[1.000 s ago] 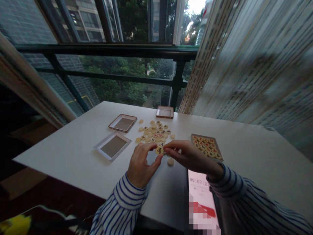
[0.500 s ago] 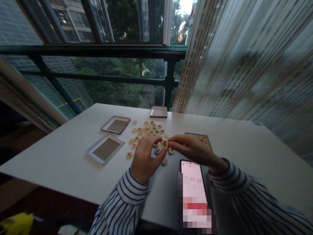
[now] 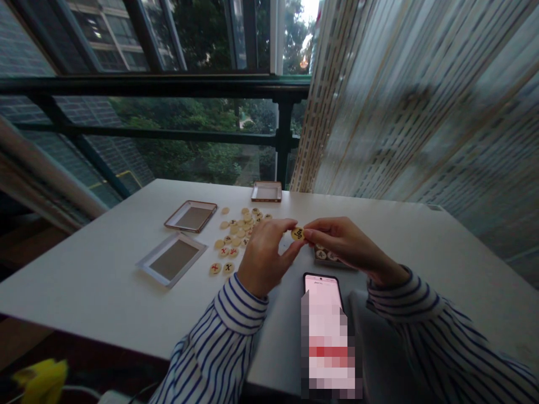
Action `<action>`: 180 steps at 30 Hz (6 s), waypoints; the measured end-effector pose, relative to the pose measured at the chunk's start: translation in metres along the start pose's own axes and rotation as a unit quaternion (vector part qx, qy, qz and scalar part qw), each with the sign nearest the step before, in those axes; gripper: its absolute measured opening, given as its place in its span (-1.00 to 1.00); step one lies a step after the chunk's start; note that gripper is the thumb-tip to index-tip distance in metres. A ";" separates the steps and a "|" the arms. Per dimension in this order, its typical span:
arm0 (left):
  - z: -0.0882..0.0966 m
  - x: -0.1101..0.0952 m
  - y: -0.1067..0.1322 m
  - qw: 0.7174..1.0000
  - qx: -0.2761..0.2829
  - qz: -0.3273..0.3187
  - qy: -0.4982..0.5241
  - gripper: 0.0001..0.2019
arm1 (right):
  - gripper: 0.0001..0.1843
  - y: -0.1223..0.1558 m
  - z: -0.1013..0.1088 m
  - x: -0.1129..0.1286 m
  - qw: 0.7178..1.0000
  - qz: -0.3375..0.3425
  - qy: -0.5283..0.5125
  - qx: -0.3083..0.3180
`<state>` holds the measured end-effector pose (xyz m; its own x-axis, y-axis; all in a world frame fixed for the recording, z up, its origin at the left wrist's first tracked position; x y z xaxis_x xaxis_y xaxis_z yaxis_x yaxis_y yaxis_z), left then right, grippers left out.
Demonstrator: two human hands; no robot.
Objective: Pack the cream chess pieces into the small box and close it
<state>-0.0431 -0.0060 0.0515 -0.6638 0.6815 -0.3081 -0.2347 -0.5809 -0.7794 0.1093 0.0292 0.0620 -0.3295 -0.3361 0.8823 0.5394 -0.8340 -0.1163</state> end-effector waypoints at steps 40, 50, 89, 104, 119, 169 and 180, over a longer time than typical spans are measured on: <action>-0.052 0.015 -0.058 0.916 0.266 0.149 0.262 -0.76 | -0.68 0.010 0.056 -0.030 0.993 -0.038 0.103 -0.040; -0.068 0.017 -0.071 0.900 0.298 0.146 0.282 -0.78 | -0.69 0.011 0.066 -0.035 0.987 -0.038 0.139 -0.065; -0.090 0.026 -0.064 0.839 0.254 0.294 0.382 -0.82 | -0.71 0.011 0.072 -0.036 0.969 -0.020 0.219 -0.110; -0.102 0.028 -0.059 0.802 0.202 0.351 0.439 -0.81 | -0.67 0.011 0.064 -0.031 0.910 0.034 0.394 -0.122; -0.110 0.029 -0.054 0.806 0.248 0.336 0.421 -0.84 | -0.70 0.012 0.065 -0.032 0.895 0.025 0.439 -0.080; -0.097 0.044 -0.055 0.907 0.374 0.169 0.093 -0.68 | -0.69 0.015 0.074 -0.064 0.866 -0.112 0.478 0.094; -0.097 0.042 -0.053 0.904 0.390 0.161 0.064 -0.67 | -0.73 0.018 0.074 -0.070 0.858 -0.141 0.476 0.133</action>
<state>0.0105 0.0965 0.0273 -0.7113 0.4377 -0.5500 -0.5067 -0.8616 -0.0304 0.1989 0.0704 0.0316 -0.8907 -0.4490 0.0709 0.4511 -0.8537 0.2604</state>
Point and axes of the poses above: each hand's wrist, its own y-axis away from the middle knuckle, its own z-axis out of the back of the hand, x = y × z, the point moved 3 cm from there along -y, towards the middle knuckle, and after that the axes turned 5 degrees about x, right-handed, at the moved point
